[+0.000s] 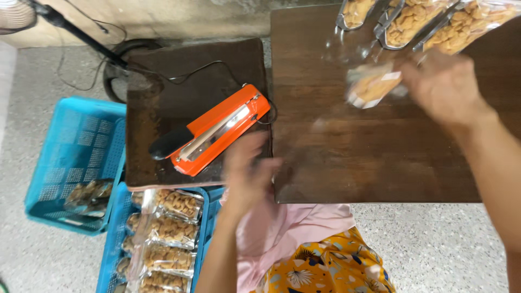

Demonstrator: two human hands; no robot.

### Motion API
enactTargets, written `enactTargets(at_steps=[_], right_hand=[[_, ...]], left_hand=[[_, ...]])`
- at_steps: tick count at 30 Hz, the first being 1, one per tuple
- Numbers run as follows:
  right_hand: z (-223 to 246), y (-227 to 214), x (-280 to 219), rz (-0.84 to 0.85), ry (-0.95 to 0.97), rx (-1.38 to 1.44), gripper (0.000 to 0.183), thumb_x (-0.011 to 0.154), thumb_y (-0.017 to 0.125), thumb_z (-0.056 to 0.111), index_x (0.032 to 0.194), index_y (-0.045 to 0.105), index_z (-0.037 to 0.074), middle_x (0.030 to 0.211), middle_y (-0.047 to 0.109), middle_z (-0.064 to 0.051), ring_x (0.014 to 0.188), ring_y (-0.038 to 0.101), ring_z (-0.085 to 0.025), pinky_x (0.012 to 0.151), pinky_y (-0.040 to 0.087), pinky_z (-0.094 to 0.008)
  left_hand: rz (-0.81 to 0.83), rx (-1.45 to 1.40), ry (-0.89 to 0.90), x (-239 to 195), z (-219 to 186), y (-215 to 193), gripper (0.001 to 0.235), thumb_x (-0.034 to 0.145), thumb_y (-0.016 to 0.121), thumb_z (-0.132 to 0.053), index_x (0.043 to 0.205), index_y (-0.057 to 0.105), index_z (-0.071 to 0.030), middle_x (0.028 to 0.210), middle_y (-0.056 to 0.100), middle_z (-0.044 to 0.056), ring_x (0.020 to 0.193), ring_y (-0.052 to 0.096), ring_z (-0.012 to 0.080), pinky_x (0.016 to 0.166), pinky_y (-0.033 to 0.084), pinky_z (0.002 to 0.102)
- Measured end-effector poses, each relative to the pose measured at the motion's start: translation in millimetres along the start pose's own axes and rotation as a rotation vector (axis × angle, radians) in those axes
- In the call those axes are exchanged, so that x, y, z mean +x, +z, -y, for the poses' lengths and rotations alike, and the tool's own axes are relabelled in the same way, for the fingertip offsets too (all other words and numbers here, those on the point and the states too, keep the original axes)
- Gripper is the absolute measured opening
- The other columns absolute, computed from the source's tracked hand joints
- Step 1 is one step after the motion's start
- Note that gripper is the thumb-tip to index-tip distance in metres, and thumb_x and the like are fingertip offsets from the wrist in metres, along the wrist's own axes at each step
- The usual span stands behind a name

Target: The person repeatedly picks up clear plastic bags filled with snacks from a blue basket, places them into an orange heat sealer on a table, and then returns the sealed bags to the basket. This process is repeated for multiple packages.

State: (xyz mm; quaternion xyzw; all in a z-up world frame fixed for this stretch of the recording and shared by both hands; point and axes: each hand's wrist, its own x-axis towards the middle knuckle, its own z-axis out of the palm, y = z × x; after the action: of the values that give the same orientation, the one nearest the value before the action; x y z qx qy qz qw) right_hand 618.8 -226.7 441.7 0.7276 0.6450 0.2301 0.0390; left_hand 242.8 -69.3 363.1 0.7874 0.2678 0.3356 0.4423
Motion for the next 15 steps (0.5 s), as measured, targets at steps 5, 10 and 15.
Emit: enactTargets(at_steps=[5, 10, 15], right_hand=[[69.8, -48.2, 0.2, -0.185, -0.171, 0.57, 0.016, 0.092, 0.067, 0.006, 0.108, 0.07, 0.007, 0.109, 0.071, -0.008, 0.103, 0.072, -0.026, 0.083, 0.061, -0.036], [137.4, -54.7, -4.8, -0.206, -0.254, 0.604, 0.027, 0.087, 0.075, 0.016, 0.112, 0.073, 0.008, 0.11, 0.072, -0.01, 0.102, 0.071, -0.028, 0.087, 0.06, -0.04], [182.4, -2.0, -9.3, -0.037, 0.122, 1.387, 0.089, 0.084, 0.079, 0.04, 0.153, 0.038, 0.001, 0.148, 0.052, -0.02, 0.132, 0.056, -0.029, 0.109, 0.049, -0.044]], left_hand=[[0.278, 0.278, 0.34, 51.3, -94.8, 28.8, 0.065, 0.086, 0.079, -0.027, 0.144, 0.055, -0.009, 0.145, 0.054, 0.02, 0.13, 0.051, 0.0409, 0.107, 0.047, 0.05], [0.343, 0.254, 0.154, 15.8, -75.7, -1.3, 0.036, 0.096, 0.071, -0.019, 0.131, 0.068, -0.015, 0.121, 0.075, 0.008, 0.105, 0.074, 0.0286, 0.088, 0.061, 0.039], [0.241, 0.02, -0.05, -6.5, -24.3, -50.4, 0.026, 0.103, 0.064, -0.019, 0.126, 0.072, -0.008, 0.101, 0.08, 0.008, 0.089, 0.079, 0.0156, 0.079, 0.064, 0.03]])
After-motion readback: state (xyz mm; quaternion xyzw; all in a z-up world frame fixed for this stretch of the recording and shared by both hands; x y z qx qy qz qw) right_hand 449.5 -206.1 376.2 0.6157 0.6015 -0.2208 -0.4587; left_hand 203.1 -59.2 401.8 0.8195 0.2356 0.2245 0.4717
